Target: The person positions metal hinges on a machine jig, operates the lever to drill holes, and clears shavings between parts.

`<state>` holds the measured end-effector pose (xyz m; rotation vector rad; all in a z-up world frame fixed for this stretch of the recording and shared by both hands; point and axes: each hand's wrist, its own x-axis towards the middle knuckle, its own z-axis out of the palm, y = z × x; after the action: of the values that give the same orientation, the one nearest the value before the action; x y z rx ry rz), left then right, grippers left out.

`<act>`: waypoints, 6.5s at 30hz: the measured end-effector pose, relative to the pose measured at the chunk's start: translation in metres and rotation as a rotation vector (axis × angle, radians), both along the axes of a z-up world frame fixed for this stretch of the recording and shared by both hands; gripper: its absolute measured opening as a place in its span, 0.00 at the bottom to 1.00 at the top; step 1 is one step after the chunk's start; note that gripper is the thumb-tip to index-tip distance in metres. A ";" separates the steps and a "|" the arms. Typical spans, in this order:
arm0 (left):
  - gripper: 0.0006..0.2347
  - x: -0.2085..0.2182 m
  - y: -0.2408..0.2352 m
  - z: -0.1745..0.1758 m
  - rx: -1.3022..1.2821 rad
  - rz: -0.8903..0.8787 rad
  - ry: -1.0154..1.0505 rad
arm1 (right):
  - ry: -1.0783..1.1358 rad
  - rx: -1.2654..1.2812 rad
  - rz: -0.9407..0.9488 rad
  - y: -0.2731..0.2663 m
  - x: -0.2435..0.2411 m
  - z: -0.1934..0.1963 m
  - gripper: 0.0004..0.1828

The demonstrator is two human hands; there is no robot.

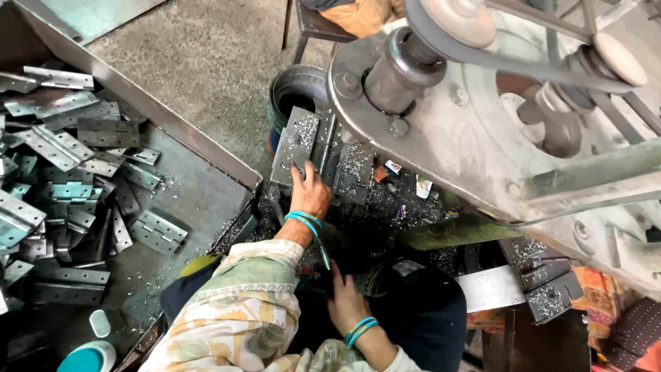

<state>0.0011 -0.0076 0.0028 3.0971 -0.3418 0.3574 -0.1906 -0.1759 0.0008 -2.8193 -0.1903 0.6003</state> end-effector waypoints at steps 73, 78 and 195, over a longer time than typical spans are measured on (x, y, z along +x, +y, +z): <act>0.17 0.050 0.011 -0.035 -0.232 0.049 -0.174 | -0.160 -0.033 0.170 0.005 0.020 0.050 0.32; 0.19 0.065 0.009 -0.028 -0.227 0.060 -0.057 | -0.128 -0.111 0.119 0.025 0.023 0.074 0.31; 0.14 0.013 0.018 -0.010 -0.181 0.050 -0.010 | -0.089 -0.131 0.072 0.000 0.015 0.035 0.37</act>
<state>0.0144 0.0102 -0.0073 2.9320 -0.2190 0.3820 -0.1759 -0.1763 0.0363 -2.9795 -0.2807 0.5205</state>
